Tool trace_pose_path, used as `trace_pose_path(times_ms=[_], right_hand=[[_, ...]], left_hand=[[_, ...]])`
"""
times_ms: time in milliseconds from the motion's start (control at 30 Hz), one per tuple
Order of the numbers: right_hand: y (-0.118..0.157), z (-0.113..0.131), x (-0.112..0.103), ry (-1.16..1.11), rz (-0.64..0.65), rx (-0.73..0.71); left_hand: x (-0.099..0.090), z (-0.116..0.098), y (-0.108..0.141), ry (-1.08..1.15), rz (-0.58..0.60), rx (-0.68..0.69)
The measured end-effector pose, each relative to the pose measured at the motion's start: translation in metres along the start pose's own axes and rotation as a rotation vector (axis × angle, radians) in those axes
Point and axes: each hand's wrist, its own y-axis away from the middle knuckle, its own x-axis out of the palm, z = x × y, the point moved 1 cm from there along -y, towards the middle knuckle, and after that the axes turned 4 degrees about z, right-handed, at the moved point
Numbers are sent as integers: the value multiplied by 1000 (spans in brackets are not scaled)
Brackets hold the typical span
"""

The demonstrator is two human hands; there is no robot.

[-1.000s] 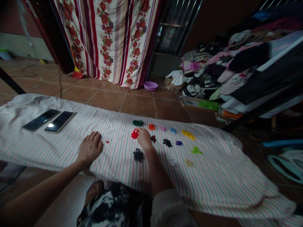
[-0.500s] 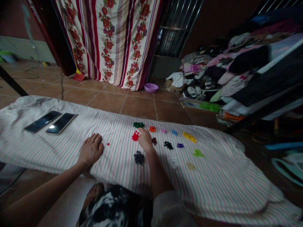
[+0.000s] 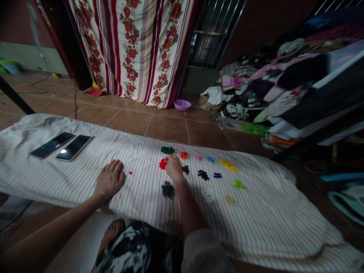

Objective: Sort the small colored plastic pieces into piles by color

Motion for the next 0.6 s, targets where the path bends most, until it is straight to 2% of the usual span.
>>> trace_pose_path(times_ms=[233,367,433,600], right_hand=[[3,13,-9,54,-34,42],[7,36,-13,82,-74,-47],[11,54,-9,67,-35,-121],[29,98,15,36,183,-344]], left_hand=[[-1,0,-1,17,20,-11],[-1,0,-1,21,14,-9],[-1,0,-1,18,11,-8],[-2,0,-1,18,4,-7]])
